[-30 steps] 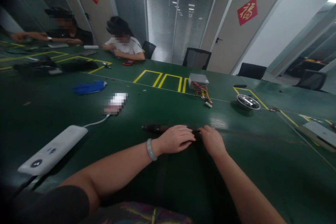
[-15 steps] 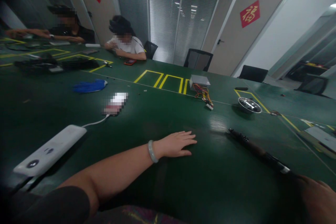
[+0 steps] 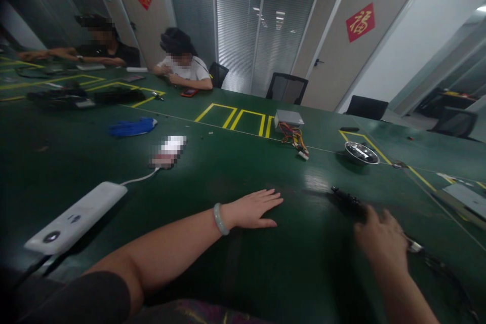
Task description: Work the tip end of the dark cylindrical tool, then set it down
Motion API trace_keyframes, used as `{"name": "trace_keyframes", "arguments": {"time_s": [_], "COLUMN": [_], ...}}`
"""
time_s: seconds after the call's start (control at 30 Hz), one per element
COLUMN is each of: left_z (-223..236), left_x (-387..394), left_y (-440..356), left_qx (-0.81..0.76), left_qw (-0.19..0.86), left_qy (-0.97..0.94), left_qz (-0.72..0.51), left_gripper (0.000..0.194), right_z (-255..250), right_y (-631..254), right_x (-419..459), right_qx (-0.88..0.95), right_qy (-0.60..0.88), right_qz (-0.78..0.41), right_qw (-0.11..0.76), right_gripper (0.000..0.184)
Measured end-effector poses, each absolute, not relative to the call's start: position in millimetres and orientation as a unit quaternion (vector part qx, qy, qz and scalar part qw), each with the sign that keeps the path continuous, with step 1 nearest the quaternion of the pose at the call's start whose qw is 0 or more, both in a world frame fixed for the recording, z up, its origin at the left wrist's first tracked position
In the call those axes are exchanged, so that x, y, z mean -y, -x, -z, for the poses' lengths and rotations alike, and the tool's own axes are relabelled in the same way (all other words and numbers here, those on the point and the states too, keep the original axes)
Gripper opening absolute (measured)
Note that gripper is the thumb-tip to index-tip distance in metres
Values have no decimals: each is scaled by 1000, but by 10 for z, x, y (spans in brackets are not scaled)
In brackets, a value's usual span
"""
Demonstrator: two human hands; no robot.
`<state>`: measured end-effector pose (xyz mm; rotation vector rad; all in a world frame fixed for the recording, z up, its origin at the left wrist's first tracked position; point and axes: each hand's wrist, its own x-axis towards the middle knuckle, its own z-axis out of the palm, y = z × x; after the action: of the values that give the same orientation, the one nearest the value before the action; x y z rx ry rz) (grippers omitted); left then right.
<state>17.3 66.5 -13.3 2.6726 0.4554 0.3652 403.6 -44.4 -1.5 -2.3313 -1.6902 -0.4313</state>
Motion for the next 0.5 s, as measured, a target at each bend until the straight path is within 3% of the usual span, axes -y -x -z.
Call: {"name": "trace_keyframes", "arguments": {"time_s": [0.13,0.2,0.3,0.5], "left_z": [116,120,124,145], "left_x": [-636,-612,-588,-605], "left_y": [-167,-174,-173,-176], "left_qx": [-144,-126,-115,-128], "left_qw": [219,224,247,275], "left_qy": [-956,-958,-958,-950], "left_qz": [-133,-128,-93,-73], "left_gripper": [107,113,114,105], "right_z": [52,42,63,164], "right_y": [-2668,-2110,-1688,-1733], "right_x": [140,61,-4,-58], "right_qx": [742,826,868,852], "right_qy": [661,553,470,469], "right_qz": [46,-20,-103,-155], "right_qw": [102,108,124,175], "right_gripper": [70,74,79,74]}}
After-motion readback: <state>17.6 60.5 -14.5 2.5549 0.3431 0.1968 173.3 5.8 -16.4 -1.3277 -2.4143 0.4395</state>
